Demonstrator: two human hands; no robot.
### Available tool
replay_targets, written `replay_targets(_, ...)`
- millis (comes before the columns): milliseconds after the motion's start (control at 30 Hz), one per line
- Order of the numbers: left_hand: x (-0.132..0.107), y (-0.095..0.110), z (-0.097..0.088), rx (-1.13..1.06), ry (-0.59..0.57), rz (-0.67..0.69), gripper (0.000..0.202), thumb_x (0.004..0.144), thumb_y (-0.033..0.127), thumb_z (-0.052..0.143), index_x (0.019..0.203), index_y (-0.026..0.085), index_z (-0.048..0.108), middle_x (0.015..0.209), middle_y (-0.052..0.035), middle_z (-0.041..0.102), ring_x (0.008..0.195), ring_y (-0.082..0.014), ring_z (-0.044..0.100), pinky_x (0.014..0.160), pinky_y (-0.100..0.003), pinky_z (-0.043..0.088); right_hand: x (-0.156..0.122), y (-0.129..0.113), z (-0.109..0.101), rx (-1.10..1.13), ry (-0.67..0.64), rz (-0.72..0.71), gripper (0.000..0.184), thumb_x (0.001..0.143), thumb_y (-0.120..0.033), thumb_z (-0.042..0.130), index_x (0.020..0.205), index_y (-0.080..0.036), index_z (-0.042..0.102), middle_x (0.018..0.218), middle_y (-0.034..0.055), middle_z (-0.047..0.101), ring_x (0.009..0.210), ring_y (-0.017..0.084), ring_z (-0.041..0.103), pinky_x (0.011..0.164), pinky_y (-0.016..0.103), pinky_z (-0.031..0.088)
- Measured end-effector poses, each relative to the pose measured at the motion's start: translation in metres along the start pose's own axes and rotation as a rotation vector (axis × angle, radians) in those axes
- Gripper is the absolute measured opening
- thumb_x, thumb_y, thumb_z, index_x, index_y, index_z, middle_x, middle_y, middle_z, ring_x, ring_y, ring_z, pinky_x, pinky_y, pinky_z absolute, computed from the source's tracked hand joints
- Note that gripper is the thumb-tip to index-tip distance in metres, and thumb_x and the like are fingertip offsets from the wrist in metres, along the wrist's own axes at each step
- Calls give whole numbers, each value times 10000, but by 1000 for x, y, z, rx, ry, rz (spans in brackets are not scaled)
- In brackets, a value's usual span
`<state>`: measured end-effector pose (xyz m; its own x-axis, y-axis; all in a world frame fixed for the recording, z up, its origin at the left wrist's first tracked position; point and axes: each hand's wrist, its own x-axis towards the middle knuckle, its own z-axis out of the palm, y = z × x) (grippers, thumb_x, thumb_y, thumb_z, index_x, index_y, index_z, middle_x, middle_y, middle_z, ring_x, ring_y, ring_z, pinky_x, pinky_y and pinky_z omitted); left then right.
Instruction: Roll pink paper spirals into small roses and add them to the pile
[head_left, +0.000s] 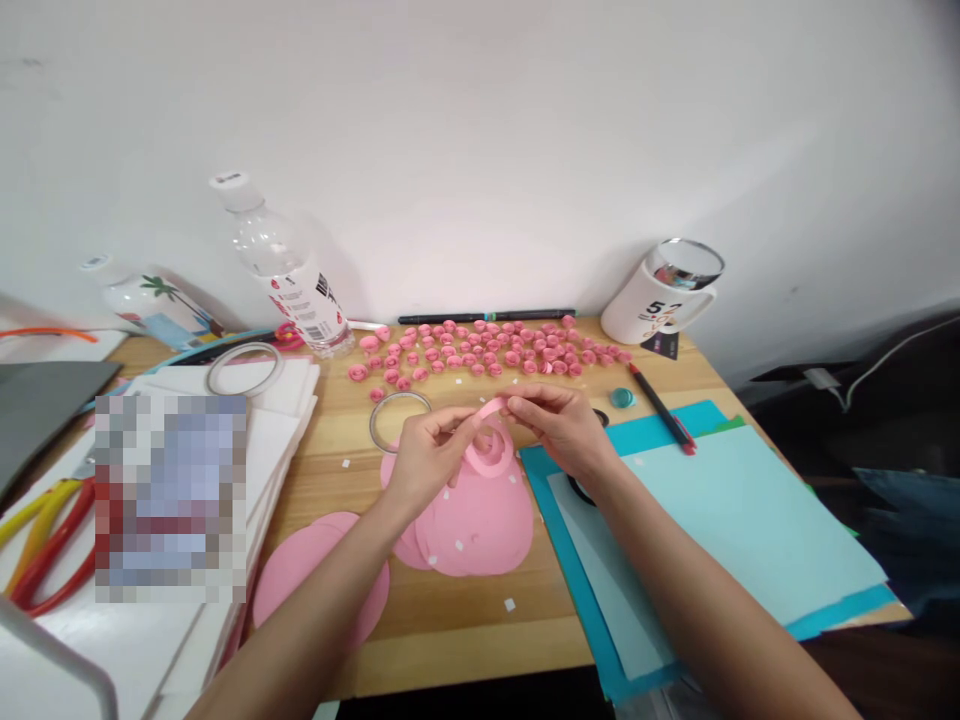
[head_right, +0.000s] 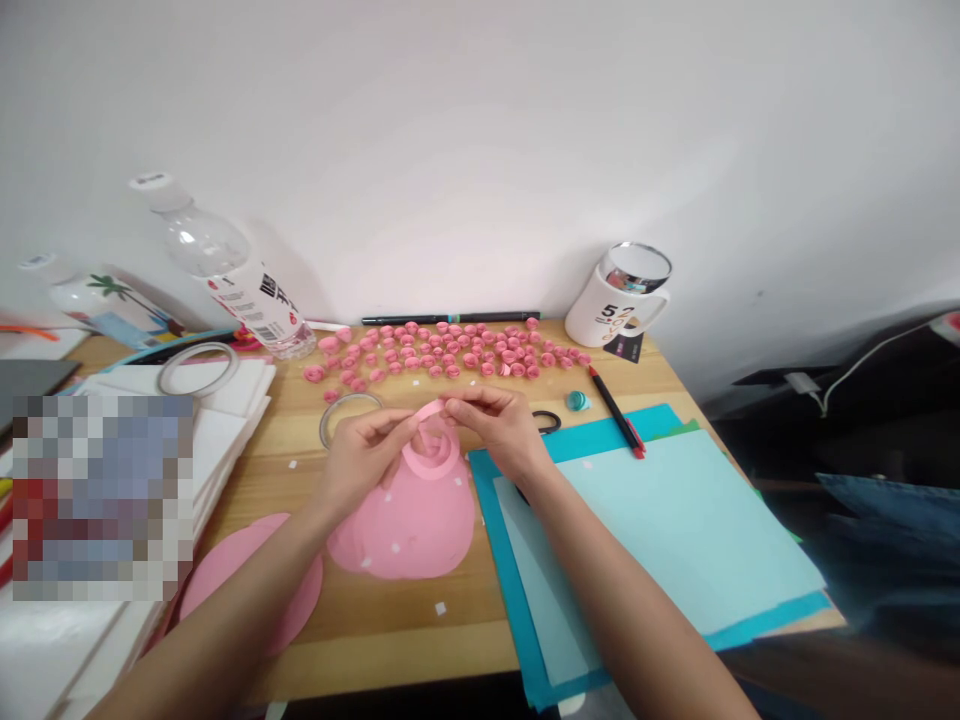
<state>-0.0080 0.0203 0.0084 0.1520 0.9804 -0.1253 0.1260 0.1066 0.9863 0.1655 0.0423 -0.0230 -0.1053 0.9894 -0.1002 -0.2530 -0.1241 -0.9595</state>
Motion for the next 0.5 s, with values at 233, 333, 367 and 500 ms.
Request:
replay_targets(233, 2, 1, -1, -94, -21, -16, 205, 787, 301, 591, 782, 120, 687, 518, 13, 607, 276, -15, 356, 301, -154, 230, 1, 2, -1, 10, -23, -11, 166, 647, -289, 772, 797, -228, 735, 725, 4, 716, 679, 131, 637, 749, 300, 510)
replay_targets(333, 4, -4, -3, -198, -81, -78, 275, 791, 356, 599, 655, 119, 639, 342, 53, 462, 257, -24, 317, 302, -151, 202, 1, 1, -1, 24, -16, -13, 143, 645, -274, 775, 770, -224, 727, 690, -9, 703, 653, 111, 625, 715, 268, 503)
replay_targets(367, 5, -6, -4, -240, -98, -104, 313, 793, 381, 596, 625, 119, 621, 316, 56, 430, 255, -27, 315, 305, -152, 200, 1, 1, 0, 27, -13, -14, 141, 645, -272, 775, 768, -224, 725, 691, -12, 701, 651, 107, 622, 710, 263, 500)
replay_targets(500, 8, -11, -6, -395, -158, -180, 413, 798, 475, 559, 616, 109, 613, 402, 3, 527, 307, -53, 419, 327, -165, 276, 1, 0, 1, 30, 0, -24, 153, 630, -281, 782, 756, -225, 715, 707, -14, 698, 642, 112, 616, 705, 278, 500)
